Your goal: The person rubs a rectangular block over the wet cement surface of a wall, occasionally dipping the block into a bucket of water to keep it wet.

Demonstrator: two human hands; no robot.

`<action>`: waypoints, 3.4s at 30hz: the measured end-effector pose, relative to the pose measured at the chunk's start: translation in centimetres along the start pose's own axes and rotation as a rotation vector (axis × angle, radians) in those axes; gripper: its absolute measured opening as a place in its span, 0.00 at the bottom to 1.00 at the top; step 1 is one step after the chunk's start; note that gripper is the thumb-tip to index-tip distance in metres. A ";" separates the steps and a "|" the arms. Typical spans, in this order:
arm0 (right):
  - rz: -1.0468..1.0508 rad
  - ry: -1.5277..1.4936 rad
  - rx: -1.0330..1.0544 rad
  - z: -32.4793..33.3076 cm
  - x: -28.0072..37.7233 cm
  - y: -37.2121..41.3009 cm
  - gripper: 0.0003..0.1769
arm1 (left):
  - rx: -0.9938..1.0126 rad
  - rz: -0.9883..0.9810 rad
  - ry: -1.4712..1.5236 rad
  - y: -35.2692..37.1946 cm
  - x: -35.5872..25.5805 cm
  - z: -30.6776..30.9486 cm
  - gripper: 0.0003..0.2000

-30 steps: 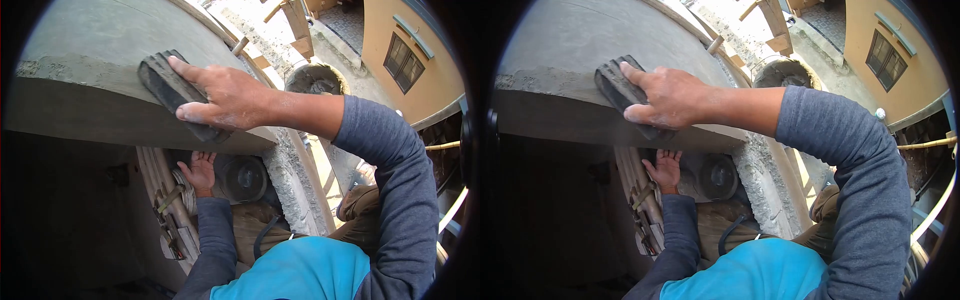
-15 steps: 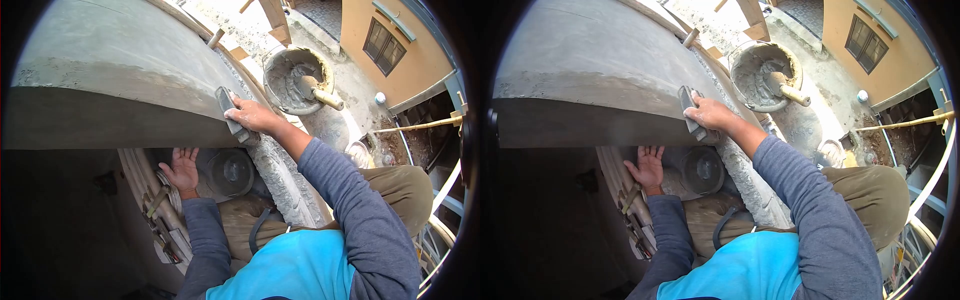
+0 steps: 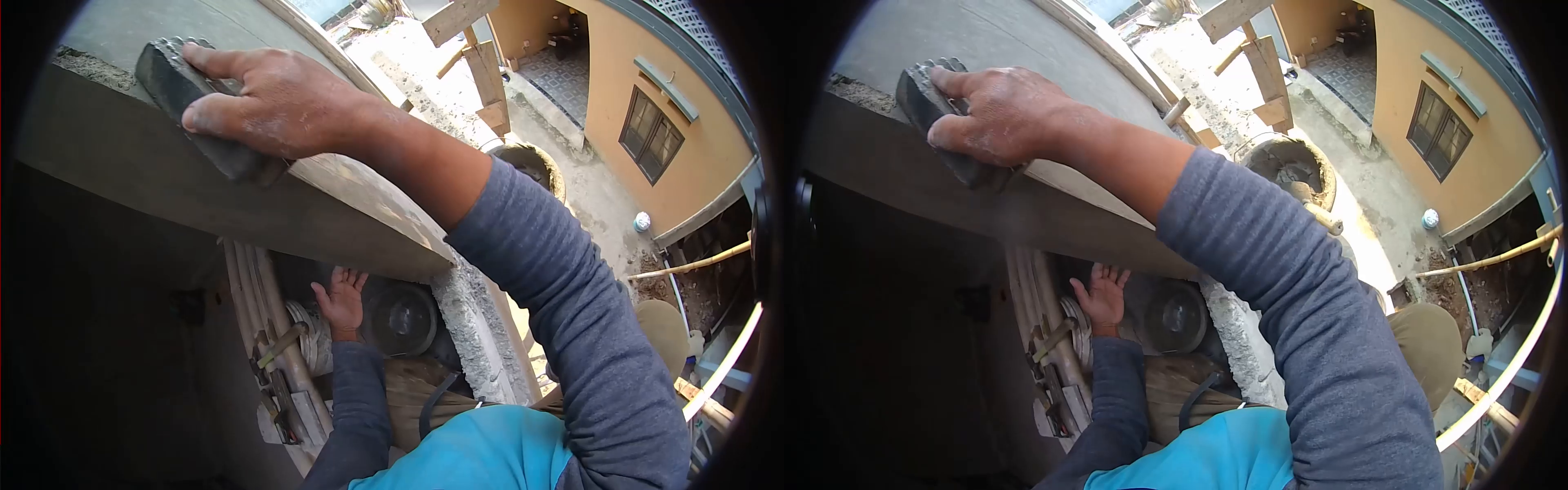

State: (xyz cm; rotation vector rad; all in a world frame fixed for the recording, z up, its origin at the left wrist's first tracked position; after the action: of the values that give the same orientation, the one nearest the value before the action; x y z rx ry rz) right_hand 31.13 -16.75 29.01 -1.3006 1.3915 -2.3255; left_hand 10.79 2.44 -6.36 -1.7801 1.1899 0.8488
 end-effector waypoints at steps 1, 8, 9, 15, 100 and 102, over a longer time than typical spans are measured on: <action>0.106 0.000 0.000 0.5 1.3 -2.0 0.43 | -0.034 0.007 -0.032 0.0 -0.2 -0.5 0.44; 0.267 0.172 0.039 0.3 0.1 -1.4 0.44 | -0.088 0.037 -0.076 0.2 -0.2 -0.6 0.45; 0.179 0.092 0.146 -0.2 -1.9 0.9 0.45 | -0.084 0.012 -0.084 0.1 -0.3 -0.5 0.45; 0.015 -0.033 0.244 -2.4 -9.4 10.2 0.47 | -0.095 0.025 -0.130 -0.1 -0.2 -0.8 0.46; -0.017 0.087 -0.031 0.6 0.7 -2.9 0.38 | -0.046 0.042 0.070 0.6 0.9 1.4 0.44; -0.046 0.100 -0.059 0.3 0.2 -2.3 0.39 | -0.142 0.054 0.011 0.6 0.7 0.8 0.44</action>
State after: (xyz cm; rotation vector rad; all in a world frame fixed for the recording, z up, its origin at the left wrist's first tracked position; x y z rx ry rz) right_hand 31.90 -15.73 30.98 -1.2607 1.4859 -2.4277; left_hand 10.37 2.72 -7.42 -1.8757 1.2156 0.9772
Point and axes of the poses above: each hand's wrist, its own y-axis away from the middle knuckle, its own z-axis out of the back of the hand, x = y × z, the point moved 7 cm from there along -y, towards the middle knuckle, and after that the axes turned 12 degrees about x, right-handed, at the moved point
